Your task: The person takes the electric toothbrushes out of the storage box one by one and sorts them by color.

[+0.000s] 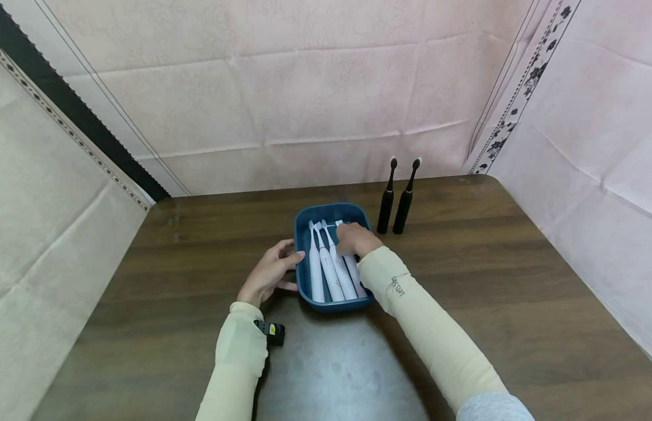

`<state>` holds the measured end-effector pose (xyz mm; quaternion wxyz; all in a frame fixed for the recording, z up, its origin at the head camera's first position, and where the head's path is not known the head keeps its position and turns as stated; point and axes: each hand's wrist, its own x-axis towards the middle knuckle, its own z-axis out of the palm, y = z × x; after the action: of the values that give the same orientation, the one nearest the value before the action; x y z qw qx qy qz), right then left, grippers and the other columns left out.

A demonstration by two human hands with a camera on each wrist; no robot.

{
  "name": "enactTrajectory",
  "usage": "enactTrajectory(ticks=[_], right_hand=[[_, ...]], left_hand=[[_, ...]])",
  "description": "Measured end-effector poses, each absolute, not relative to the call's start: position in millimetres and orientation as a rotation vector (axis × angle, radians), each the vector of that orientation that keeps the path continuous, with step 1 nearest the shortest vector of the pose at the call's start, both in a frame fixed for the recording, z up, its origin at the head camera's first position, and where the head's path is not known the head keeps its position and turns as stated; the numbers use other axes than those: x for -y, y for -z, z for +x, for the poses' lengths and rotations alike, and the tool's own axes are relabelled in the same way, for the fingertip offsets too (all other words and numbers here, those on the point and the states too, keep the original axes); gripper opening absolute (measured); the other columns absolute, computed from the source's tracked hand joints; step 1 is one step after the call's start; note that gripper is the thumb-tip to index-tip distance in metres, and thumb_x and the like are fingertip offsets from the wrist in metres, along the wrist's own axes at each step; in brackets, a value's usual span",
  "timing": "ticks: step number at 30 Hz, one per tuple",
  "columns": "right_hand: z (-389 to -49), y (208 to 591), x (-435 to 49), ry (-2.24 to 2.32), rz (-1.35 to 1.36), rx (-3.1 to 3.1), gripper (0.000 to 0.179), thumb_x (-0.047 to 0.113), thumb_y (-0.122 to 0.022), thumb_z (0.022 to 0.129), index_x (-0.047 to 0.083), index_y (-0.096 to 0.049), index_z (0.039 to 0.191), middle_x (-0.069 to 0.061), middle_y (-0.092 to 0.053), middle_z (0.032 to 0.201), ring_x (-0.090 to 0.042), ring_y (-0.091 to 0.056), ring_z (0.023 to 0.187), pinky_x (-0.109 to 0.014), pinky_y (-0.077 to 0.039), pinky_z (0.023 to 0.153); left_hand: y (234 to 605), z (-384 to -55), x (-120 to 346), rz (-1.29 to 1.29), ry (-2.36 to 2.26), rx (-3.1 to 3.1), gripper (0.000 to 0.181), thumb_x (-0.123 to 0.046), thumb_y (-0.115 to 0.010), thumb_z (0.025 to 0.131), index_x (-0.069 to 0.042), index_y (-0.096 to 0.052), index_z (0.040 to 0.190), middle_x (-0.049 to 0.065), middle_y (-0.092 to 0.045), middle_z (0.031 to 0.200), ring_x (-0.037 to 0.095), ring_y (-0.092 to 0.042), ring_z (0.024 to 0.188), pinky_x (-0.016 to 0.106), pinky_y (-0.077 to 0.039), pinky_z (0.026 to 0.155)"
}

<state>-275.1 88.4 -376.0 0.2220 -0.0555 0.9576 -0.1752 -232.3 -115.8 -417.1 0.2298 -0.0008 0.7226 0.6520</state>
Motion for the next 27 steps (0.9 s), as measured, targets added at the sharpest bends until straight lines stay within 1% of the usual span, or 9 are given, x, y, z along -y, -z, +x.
enactTrajectory(ticks=[3,10,13,15,20,22,27], right_hand=[[-275.9,374.8,-89.6,0.504,-0.154,-2.638,0.016,0.013,-0.056,0.09,0.007,-0.056,0.105,-0.009,-0.058,0.093,-0.024,-0.058,0.082,-0.03,-0.048,0.064],[-275.9,369.8,-91.7,0.612,-0.108,-2.597,0.014,0.011,-0.057,0.09,0.008,-0.054,0.102,-0.01,-0.058,0.097,-0.025,-0.057,0.086,-0.031,-0.05,0.065],[-275.2,366.7,-92.2,0.64,-0.098,-2.586,0.015,0.012,-0.056,0.09,0.009,-0.052,0.105,-0.01,-0.057,0.1,-0.025,-0.056,0.088,-0.031,-0.05,0.065],[-274.8,363.9,-92.4,0.642,-0.101,-2.589,0.017,0.013,-0.056,0.091,0.008,-0.052,0.107,-0.011,-0.056,0.102,-0.025,-0.057,0.088,-0.031,-0.051,0.064],[-274.4,356.8,-92.4,0.613,-0.123,-2.625,0.021,0.015,-0.054,0.092,0.006,-0.05,0.111,-0.013,-0.055,0.104,-0.027,-0.061,0.087,-0.031,-0.055,0.055],[-273.8,354.9,-92.7,0.609,-0.135,-2.649,0.022,0.016,-0.054,0.093,0.006,-0.05,0.112,-0.014,-0.055,0.104,-0.028,-0.063,0.086,-0.031,-0.057,0.054],[-267.5,354.9,-95.2,0.681,-0.165,-2.676,0.029,0.016,-0.054,0.093,0.004,-0.048,0.118,-0.015,-0.055,0.11,-0.027,-0.063,0.084,-0.037,-0.059,0.062]], left_hand=[[418.1,-233.3,115.2,-0.003,-1.8,-1.999,0.058,-0.032,-0.055,0.094,-0.019,-0.029,0.144,0.009,-0.04,0.141,0.035,-0.047,0.123,0.046,-0.057,0.075],[417.7,-232.2,114.3,-0.023,-1.799,-2.018,0.058,-0.032,-0.056,0.094,-0.019,-0.03,0.144,0.009,-0.042,0.138,0.035,-0.049,0.121,0.045,-0.058,0.073],[417.7,-231.5,114.1,-0.032,-1.798,-2.02,0.056,-0.03,-0.055,0.094,-0.018,-0.031,0.144,0.009,-0.042,0.138,0.035,-0.05,0.121,0.045,-0.058,0.073],[417.4,-231.3,113.9,-0.033,-1.8,-2.021,0.056,-0.03,-0.055,0.094,-0.018,-0.031,0.143,0.009,-0.042,0.138,0.035,-0.05,0.12,0.045,-0.058,0.073],[415.7,-230.9,113.7,-0.023,-1.808,-2.023,0.058,-0.034,-0.057,0.092,-0.019,-0.032,0.143,0.009,-0.042,0.138,0.035,-0.049,0.12,0.046,-0.058,0.073],[415.7,-230.9,113.3,-0.029,-1.813,-2.027,0.059,-0.035,-0.059,0.091,-0.019,-0.033,0.142,0.008,-0.043,0.137,0.034,-0.05,0.12,0.046,-0.058,0.073],[421.9,-227.7,113.0,-0.05,-1.814,-2.038,0.056,-0.034,-0.059,0.092,-0.02,-0.035,0.141,0.007,-0.045,0.135,0.033,-0.051,0.118,0.045,-0.058,0.072]])
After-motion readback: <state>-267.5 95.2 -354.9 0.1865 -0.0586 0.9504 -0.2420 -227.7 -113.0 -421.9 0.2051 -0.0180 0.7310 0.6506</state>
